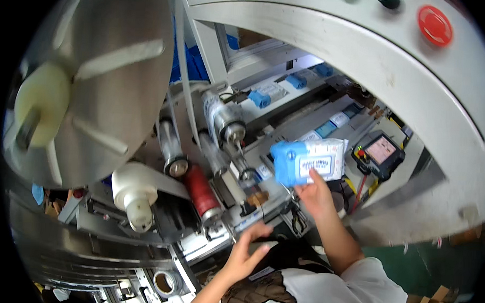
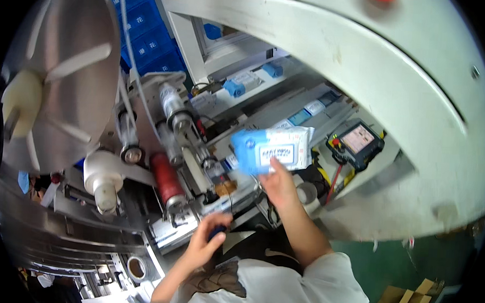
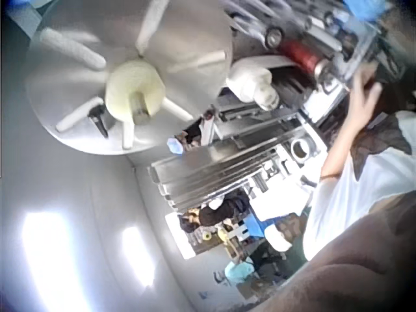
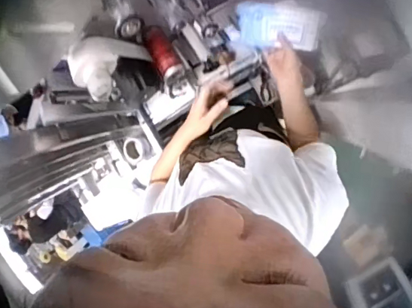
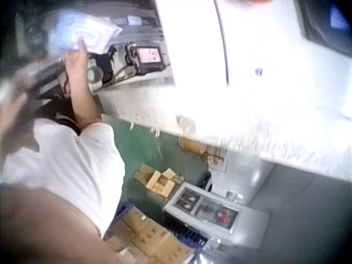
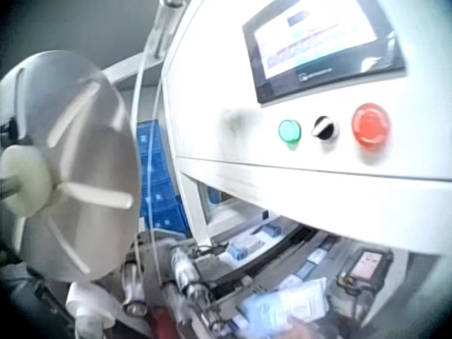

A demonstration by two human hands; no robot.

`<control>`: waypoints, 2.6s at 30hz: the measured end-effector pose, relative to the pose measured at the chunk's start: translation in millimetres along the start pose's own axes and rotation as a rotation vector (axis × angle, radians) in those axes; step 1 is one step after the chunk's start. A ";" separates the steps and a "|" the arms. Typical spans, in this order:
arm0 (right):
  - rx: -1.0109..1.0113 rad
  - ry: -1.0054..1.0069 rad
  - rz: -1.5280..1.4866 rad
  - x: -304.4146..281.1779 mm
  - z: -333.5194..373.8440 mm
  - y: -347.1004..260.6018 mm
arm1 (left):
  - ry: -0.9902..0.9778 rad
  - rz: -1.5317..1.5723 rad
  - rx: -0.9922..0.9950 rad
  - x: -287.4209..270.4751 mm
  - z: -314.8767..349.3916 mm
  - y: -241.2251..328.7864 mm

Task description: The person loads a roll of film onto a packaging machine, threads the film through rollers, and clears finished packages of wet wipes from the conveyor belt while checking the seals.

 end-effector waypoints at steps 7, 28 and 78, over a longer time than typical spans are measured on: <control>-0.438 0.272 0.302 3.5 -270.8 -50.0 | 0.239 -0.032 -0.536 -22.6 72.9 -104.1; -0.173 0.080 1.283 -37.0 -503.5 61.1 | 0.749 0.457 -1.002 -8.9 119.2 -174.1; -0.500 -0.699 1.504 28.9 224.1 71.1 | 0.354 0.701 -0.085 22.3 32.0 -0.8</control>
Point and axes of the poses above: each hand's wrist, its own z-axis away from the middle knuckle, its own x-axis out of the palm, y = z × x, the point moved 6 cm from there along -z, towards the middle knuckle, and after that the axes turned 14 degrees about -z, right-handed, at the moved point
